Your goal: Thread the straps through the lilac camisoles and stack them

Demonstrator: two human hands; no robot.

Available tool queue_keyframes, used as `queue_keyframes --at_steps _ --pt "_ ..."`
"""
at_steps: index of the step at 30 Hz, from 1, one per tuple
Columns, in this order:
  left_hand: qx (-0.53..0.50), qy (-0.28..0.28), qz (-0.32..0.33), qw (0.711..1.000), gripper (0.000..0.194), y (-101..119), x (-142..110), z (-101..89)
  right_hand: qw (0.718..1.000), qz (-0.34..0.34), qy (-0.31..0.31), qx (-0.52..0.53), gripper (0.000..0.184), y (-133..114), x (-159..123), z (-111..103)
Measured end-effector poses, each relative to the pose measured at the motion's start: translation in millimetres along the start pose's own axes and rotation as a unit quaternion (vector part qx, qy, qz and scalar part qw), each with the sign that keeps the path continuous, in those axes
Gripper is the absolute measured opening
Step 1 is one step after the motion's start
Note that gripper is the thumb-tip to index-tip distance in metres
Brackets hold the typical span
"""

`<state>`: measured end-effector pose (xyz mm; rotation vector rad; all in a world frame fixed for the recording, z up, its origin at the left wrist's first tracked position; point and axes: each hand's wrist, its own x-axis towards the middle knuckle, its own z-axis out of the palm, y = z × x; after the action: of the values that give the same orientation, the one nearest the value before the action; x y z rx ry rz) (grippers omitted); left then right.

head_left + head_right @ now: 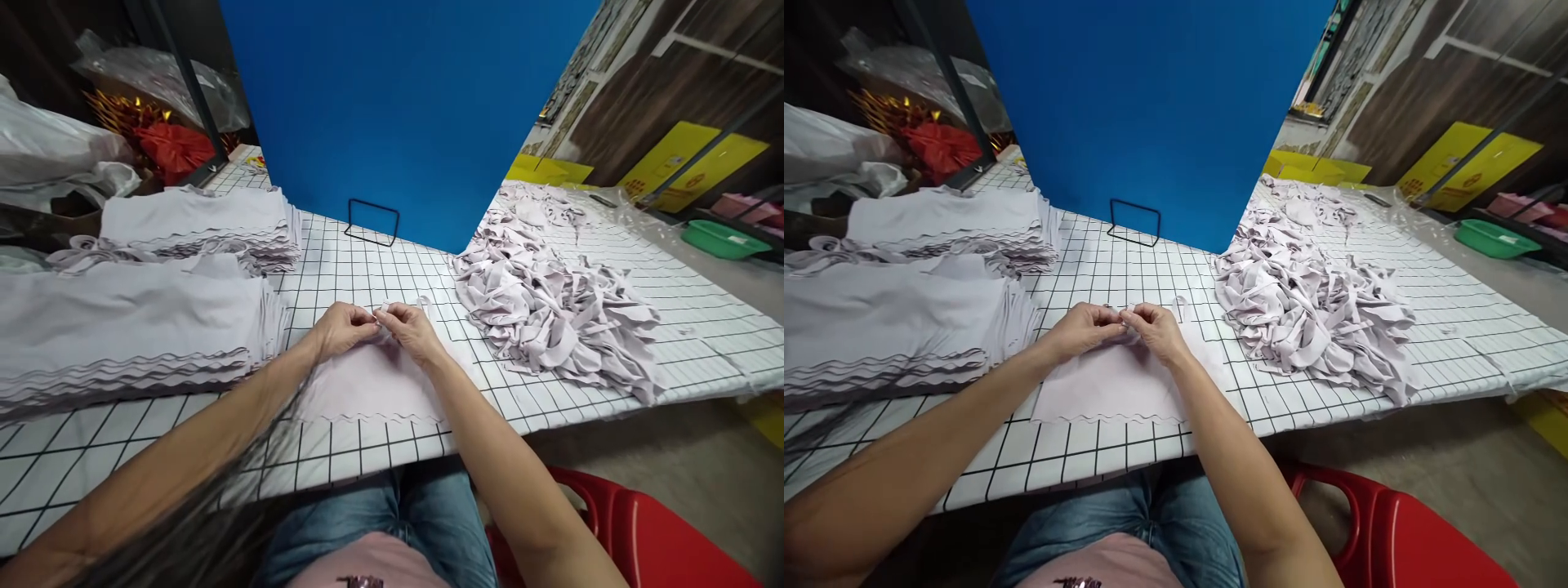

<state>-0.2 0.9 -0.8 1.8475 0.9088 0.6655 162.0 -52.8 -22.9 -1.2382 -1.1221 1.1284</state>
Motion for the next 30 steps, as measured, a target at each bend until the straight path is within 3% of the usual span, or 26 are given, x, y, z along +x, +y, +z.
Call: queue_keyframes --at_steps 4,7,8,10,13,18,24,30 --pt "-0.057 -0.055 -0.026 0.997 0.021 0 2 -2.6 0.991 -0.06 0.05 -0.105 0.033 1 0 -4" --pt "-0.016 -0.062 -0.012 0.998 0.019 3 1 -5.1 0.948 -0.167 0.115 -0.245 0.022 -6 -5 -6" --pt "0.014 -0.066 -0.001 0.998 0.018 4 1 -5.7 0.932 -0.203 0.099 -0.284 0.02 -9 -7 -6" --pt "0.086 -0.068 0.019 0.994 0.016 6 0 -6.5 0.913 -0.234 0.008 -0.334 0.023 -15 -10 -5" --pt "0.158 -0.057 0.035 0.985 0.017 6 -2 -8.5 0.902 -0.203 -0.081 -0.373 0.022 -18 -12 -3" --pt "0.196 -0.045 0.044 0.979 0.014 4 -1 -13.1 0.896 -0.182 -0.076 -0.398 0.012 -14 -9 -5" --pt "0.183 -0.045 0.044 0.981 0.004 -4 -12 -11.8 0.889 -0.157 -0.094 -0.421 0.013 -8 -8 -9" --pt "0.207 -0.029 -0.055 0.976 0.01 -5 -22 -7.2 0.907 -0.149 -0.108 -0.378 0.014 -5 -8 -7"
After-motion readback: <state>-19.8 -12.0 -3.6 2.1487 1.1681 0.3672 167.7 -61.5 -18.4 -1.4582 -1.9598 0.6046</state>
